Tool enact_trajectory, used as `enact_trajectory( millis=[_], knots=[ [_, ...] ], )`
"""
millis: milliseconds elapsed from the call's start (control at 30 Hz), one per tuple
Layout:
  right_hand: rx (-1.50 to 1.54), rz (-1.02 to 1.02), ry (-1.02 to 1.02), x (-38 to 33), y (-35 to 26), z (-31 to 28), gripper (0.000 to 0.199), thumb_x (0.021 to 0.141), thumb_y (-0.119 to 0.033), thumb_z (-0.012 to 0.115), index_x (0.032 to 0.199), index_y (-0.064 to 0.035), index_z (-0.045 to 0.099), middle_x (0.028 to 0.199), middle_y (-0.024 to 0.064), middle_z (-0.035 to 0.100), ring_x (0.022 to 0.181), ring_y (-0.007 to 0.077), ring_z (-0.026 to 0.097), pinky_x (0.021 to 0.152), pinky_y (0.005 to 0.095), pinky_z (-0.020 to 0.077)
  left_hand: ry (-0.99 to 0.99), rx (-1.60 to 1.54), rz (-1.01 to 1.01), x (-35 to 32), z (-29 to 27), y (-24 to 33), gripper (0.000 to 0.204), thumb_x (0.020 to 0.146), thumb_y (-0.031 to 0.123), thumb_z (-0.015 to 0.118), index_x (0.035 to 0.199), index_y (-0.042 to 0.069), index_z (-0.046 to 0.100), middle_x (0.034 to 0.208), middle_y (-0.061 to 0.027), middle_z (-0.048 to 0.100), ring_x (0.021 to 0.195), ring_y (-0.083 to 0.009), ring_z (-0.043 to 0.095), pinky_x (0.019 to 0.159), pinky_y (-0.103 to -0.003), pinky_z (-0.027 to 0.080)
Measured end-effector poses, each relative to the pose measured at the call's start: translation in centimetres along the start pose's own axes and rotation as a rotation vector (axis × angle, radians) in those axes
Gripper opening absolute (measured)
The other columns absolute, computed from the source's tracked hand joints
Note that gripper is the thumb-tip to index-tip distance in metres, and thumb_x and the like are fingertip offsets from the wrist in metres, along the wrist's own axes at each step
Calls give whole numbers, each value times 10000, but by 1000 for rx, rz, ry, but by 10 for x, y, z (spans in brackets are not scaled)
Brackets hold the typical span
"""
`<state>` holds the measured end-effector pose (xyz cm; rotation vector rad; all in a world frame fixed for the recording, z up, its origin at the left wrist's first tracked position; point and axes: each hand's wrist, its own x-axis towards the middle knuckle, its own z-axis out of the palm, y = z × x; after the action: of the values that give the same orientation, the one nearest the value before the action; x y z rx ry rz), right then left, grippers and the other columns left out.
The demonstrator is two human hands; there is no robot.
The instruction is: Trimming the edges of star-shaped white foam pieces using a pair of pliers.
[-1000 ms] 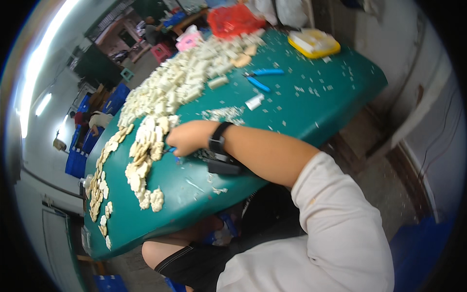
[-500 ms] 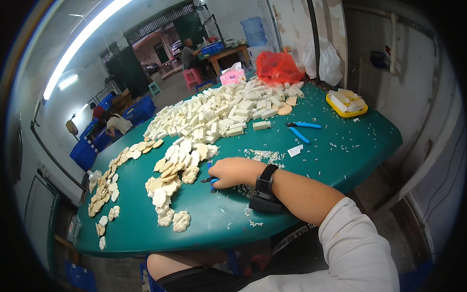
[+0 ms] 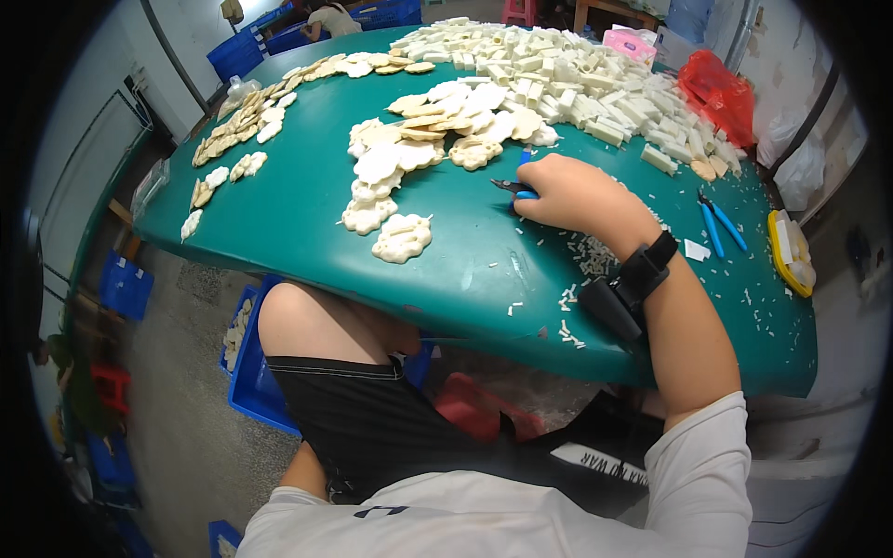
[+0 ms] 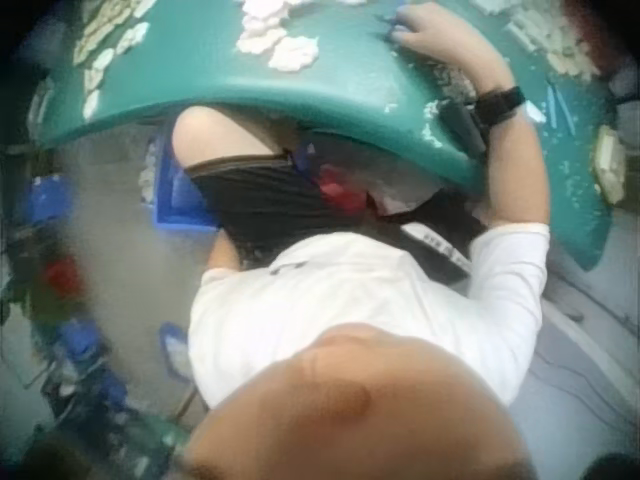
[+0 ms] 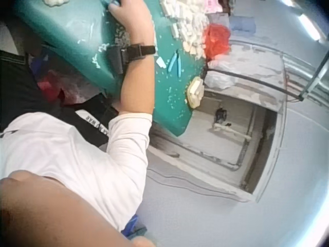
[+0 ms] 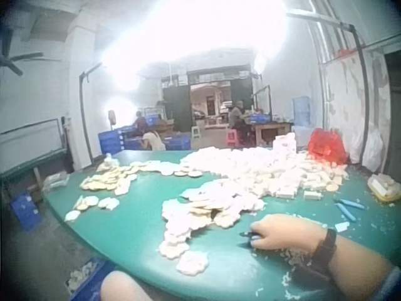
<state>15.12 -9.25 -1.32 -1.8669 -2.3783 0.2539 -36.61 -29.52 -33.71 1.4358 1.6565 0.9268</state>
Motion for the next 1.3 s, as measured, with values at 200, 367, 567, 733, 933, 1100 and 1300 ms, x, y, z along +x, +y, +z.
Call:
enact_trajectory(
  millis=[200,367,567,733,933,1100,1300],
  knots=[
    [-173,-381,347,2,0,21,262,756,-200,768,912,-64,607,803,116,625,802,305,645,697,422,504,-25,69,170,34,-16,33,288,928,281,596,1028,25,683,934,-168,703,829,-269,662,708,-402,513],
    [-97,-435,736,-20,6,-8,295,765,-196,788,967,-53,626,874,83,653,849,278,631,758,395,503,24,519,203,74,-62,104,280,931,250,595,941,-19,670,803,-213,663,714,-309,646,665,-414,491],
    [-53,-593,1016,-29,13,-41,516,741,-349,798,1152,-68,663,990,58,695,924,250,623,820,375,489,142,760,277,102,-102,292,306,1005,274,519,1051,4,656,747,-204,641,699,-340,650,642,-419,485],
    [-62,-564,793,-29,35,-35,476,856,-387,721,1144,-20,628,924,129,661,851,308,644,746,400,522,-158,516,579,138,-40,431,337,1010,293,540,1204,22,586,743,-161,628,692,-263,635,663,-367,488],
    [189,-441,677,-30,35,-4,378,932,-392,658,996,-26,588,732,135,611,723,336,640,654,418,514,-28,782,918,231,85,487,449,857,331,727,1197,62,609,1024,-160,659,923,-323,632,776,-424,526],
    [142,-440,716,-28,32,4,351,866,-296,757,1020,-21,605,857,122,645,781,306,648,691,391,523,-160,939,1122,290,156,469,384,792,335,772,1078,84,721,1057,-111,649,997,-329,603,808,-435,531],
    [249,-520,769,-25,50,23,367,893,-351,718,958,-23,566,826,91,567,766,262,585,674,363,462,-61,776,1233,304,163,479,189,877,192,702,997,53,745,995,-102,668,963,-292,623,818,-366,496]
  ],
)
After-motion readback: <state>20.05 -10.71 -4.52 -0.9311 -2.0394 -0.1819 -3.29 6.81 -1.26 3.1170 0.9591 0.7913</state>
